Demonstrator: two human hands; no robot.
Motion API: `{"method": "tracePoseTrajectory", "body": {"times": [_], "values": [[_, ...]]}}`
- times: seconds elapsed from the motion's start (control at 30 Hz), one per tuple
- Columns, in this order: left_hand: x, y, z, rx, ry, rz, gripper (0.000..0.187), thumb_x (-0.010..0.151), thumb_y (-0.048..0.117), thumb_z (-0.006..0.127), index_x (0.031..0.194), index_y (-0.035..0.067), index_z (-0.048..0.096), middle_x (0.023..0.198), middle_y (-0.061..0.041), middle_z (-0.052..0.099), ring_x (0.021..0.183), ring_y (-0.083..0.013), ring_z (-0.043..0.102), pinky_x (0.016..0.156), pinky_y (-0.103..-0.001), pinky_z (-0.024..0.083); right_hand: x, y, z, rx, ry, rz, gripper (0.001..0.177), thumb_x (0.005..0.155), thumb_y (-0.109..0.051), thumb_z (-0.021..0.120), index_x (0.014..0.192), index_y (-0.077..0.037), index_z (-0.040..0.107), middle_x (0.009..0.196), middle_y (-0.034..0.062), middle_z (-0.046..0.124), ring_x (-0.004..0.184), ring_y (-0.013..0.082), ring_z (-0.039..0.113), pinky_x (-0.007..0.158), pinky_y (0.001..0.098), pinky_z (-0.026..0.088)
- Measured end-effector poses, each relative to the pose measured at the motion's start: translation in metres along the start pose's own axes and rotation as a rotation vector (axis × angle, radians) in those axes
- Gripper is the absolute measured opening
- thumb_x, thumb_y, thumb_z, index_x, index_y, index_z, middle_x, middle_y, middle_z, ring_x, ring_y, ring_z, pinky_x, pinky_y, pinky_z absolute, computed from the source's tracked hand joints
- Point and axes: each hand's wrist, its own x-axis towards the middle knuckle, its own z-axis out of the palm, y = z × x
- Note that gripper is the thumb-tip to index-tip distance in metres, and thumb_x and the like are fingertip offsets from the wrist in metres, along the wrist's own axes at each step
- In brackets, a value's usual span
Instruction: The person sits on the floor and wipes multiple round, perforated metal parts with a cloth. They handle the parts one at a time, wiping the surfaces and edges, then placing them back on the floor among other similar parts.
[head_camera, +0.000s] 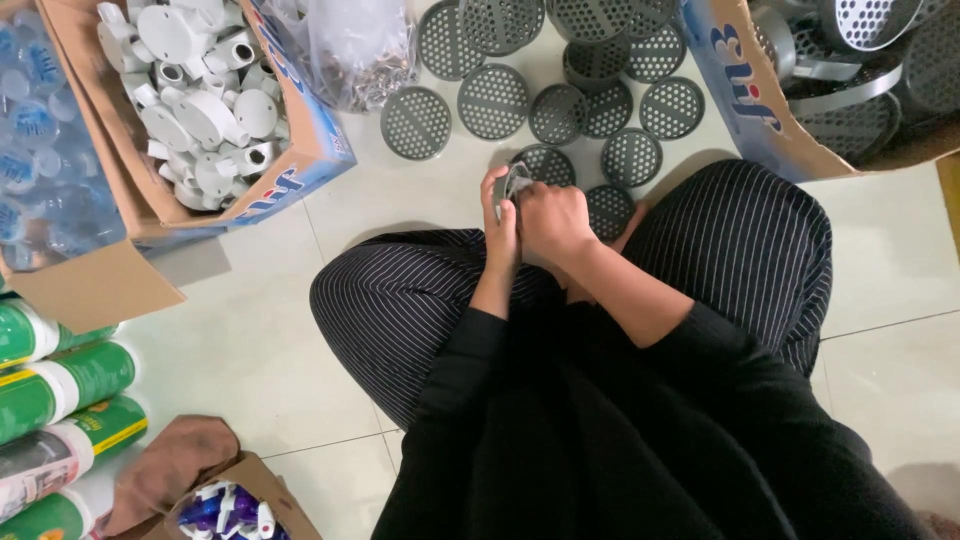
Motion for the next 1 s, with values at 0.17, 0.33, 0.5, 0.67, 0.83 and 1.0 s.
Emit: {"method": "tracePoseTrajectory", "body": {"times": [0.17, 0.33, 0.5, 0.67, 0.83, 1.0], "values": [[0.0, 0.016, 0.013, -0.197, -0.025, -0.029, 0.048, 0.089, 0.048, 0.04, 0.125, 0.018, 0.034, 0.131, -0.014, 0.034, 0.121, -0.0218, 0.033, 0.101, -0.038, 0.027, -0.003, 0.016, 0.02, 0.438, -0.122, 0.127, 0.025, 0.075, -0.027, 0.047, 0.058, -0.011, 0.057, 0.051, 0.0049, 0.051, 0.045, 0.0219, 0.051, 0.041, 0.0322, 0.036], [0.011, 0.007, 0.004, -0.601, -0.117, -0.137, 0.039, 0.093, 0.032, 0.04, 0.128, 0.017, 0.029, 0.123, -0.024, 0.043, 0.108, -0.0286, 0.049, 0.087, -0.04, 0.043, 0.01, 0.027, -0.001, 1.272, -0.24, 0.61, 0.035, 0.076, -0.038, 0.049, 0.095, -0.013, 0.063, 0.087, 0.0135, 0.059, 0.088, 0.0259, 0.057, 0.07, 0.0352, 0.042], [0.014, 0.011, 0.004, -0.444, 0.215, -0.206, 0.036, 0.092, 0.008, 0.046, 0.127, 0.008, 0.04, 0.113, -0.021, 0.053, 0.102, -0.0256, 0.054, 0.081, -0.038, 0.05, 0.015, 0.037, -0.046, 1.463, 0.437, 0.484, 0.028, 0.086, -0.022, 0.062, 0.1, 0.002, 0.055, 0.089, 0.0152, 0.059, 0.09, 0.0163, 0.049, 0.074, 0.0348, 0.044], [0.01, 0.037, 0.018, -0.165, 0.228, -0.21, 0.032, 0.092, 0.017, 0.047, 0.122, 0.005, 0.045, 0.115, -0.018, 0.052, 0.106, -0.025, 0.05, 0.085, -0.039, 0.044, 0.02, -0.022, -0.102, 1.731, 0.067, 0.825, 0.058, 0.087, -0.036, 0.053, 0.126, 0.002, 0.033, 0.129, 0.0232, 0.033, 0.123, 0.0299, 0.026, 0.102, 0.0429, 0.022], [0.004, 0.04, 0.021, -0.025, 0.248, -0.276, 0.042, 0.094, 0.022, 0.039, 0.13, 0.002, 0.03, 0.131, -0.02, 0.035, 0.124, -0.0291, 0.031, 0.102, -0.041, 0.027, 0.011, -0.017, -0.031, 1.721, -0.061, 0.656, 0.053, 0.093, -0.025, 0.041, 0.135, 0.001, 0.022, 0.14, 0.0201, 0.021, 0.129, 0.0309, 0.016, 0.106, 0.0304, 0.015], [0.013, 0.02, 0.024, -0.082, 0.263, -0.239, 0.041, 0.094, 0.023, 0.04, 0.13, 0.004, 0.032, 0.131, -0.018, 0.035, 0.122, -0.0285, 0.033, 0.1, -0.041, 0.03, 0.008, -0.012, 0.029, 0.913, 0.01, 0.298, 0.043, 0.078, 0.0, 0.045, 0.119, -0.015, 0.044, 0.113, 0.0094, 0.04, 0.109, 0.0368, 0.043, 0.087, 0.0426, 0.042]]}}
